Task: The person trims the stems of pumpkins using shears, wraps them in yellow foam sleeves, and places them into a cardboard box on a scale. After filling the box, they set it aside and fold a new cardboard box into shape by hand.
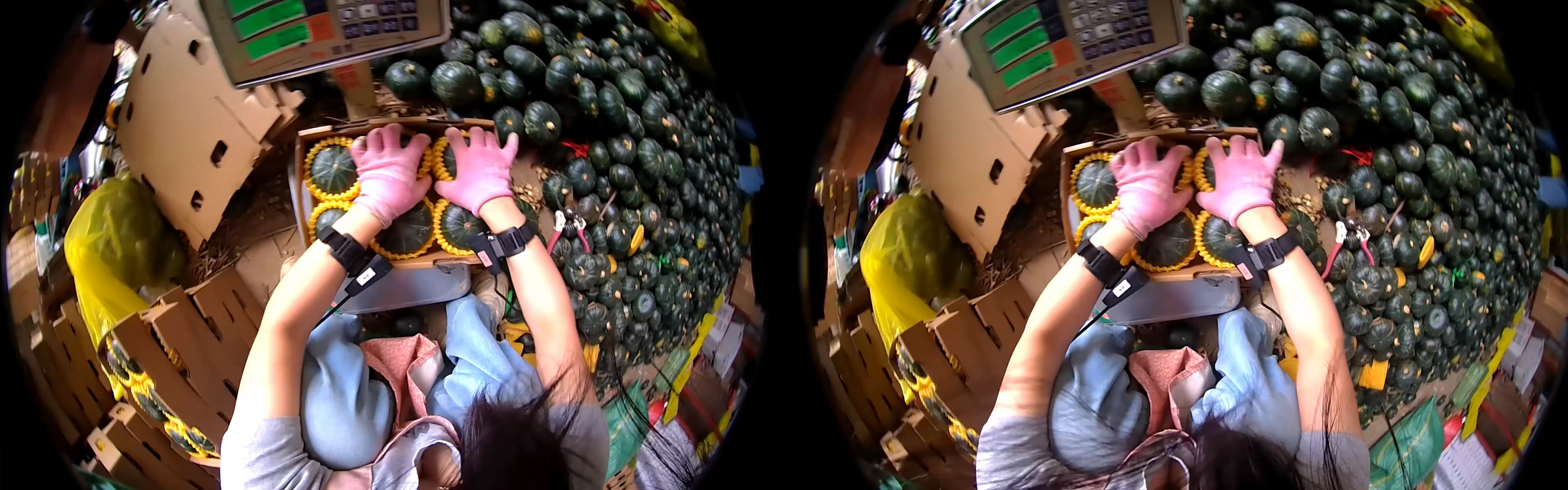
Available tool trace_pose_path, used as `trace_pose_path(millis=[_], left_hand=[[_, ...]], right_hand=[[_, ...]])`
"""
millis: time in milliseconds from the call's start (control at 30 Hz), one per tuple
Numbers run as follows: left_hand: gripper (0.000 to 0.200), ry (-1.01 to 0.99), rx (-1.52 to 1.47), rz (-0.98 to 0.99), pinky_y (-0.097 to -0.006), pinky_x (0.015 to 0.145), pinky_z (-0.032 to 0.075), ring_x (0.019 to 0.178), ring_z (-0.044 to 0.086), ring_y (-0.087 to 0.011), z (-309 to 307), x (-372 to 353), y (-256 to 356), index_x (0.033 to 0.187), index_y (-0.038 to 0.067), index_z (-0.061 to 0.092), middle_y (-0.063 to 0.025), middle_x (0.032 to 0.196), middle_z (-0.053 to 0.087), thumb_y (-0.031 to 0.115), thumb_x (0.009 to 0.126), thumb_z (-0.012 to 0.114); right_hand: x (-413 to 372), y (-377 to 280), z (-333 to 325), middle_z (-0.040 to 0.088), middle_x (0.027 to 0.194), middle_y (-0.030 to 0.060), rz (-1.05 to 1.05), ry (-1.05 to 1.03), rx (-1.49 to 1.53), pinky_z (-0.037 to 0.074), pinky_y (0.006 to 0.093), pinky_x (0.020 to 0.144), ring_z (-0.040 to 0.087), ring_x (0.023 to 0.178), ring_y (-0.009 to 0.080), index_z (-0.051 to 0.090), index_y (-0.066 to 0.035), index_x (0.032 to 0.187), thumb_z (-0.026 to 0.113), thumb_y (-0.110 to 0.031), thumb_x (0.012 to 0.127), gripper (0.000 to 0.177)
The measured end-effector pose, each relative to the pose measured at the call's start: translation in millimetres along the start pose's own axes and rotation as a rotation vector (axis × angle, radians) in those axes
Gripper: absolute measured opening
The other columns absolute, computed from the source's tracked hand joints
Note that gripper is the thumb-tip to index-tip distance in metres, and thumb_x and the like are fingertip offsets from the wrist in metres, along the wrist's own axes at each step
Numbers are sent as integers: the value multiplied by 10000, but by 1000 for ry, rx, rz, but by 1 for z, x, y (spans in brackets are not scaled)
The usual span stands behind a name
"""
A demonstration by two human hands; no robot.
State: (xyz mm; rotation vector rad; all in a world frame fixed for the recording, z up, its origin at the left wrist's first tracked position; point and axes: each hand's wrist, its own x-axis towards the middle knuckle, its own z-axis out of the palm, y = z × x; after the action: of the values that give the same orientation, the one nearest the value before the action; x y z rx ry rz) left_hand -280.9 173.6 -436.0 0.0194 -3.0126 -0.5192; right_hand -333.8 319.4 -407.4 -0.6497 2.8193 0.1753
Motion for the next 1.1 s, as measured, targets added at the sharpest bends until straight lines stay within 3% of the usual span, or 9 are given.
trace_pose_path(millis=[100,200,267,300,333,367,400,833,1100], left_hand=[[615,35,-451,171,-492,935,325,1085,420,-381,-22,-6,-41,1251,213,536,-192,1175,473,525,738,669],[591,379,-168,-269,-446,842,420,998,498,-362,-64,-52,-99,1099,50,580,-195,1086,529,521,748,641],[536,-495,-270,-661,-449,705,494,819,630,-313,-100,-67,-125,968,14,625,-211,887,642,513,836,478],[502,-748,-284,-432,-445,777,494,933,626,-284,-108,-80,-134,1035,75,624,-204,1010,638,501,858,427],[457,-347,-484,-367,-424,813,488,937,612,-316,-51,-102,-152,1066,131,621,-216,991,627,485,869,410],[449,-327,-284,-176,-424,834,469,914,597,-349,-38,-102,-153,1084,130,612,-220,950,612,476,875,414],[434,-258,-207,-238,-425,842,461,881,586,-374,-36,-101,-142,1049,112,617,-216,905,594,462,878,426],[363,320,-1124,-305,-281,634,441,714,508,-102,-254,-281,-23,870,-8,584,-26,748,566,354,857,605],[183,707,-1042,-629,-246,708,436,767,498,-71,-319,-463,-30,864,41,581,17,817,552,223,885,597]], right_hand=[[-18,-2,-22,485,1255,129,-56,25,-164,146,644,1020,386,1247,296,459,-229,1323,680,-605,636,813],[-74,21,-22,396,1373,206,-55,305,143,211,486,1075,296,1316,343,398,-78,1368,707,-465,711,823],[-104,43,37,309,1435,183,81,23,982,326,348,1053,406,1236,308,217,10,1421,674,-294,817,816],[-116,49,58,300,1434,167,90,-346,1513,421,421,974,404,1237,288,124,-15,1450,637,-243,856,817],[-136,83,127,308,1421,142,111,-476,1553,493,475,868,404,1237,289,109,-98,1471,617,-253,872,801],[-131,113,177,309,1418,101,-354,-309,970,529,492,779,425,1216,282,123,-185,1470,565,-311,903,730],[-131,106,182,337,1398,74,158,-393,1571,517,481,816,439,1201,274,162,-215,1456,546,-325,913,674],[-192,49,-209,615,1039,23,-219,-299,1469,482,309,756,598,918,160,516,-117,1208,521,-359,889,401],[-168,-189,-257,619,872,-26,-465,-611,1508,450,231,614,586,761,95,544,-172,1059,464,-186,916,164]])
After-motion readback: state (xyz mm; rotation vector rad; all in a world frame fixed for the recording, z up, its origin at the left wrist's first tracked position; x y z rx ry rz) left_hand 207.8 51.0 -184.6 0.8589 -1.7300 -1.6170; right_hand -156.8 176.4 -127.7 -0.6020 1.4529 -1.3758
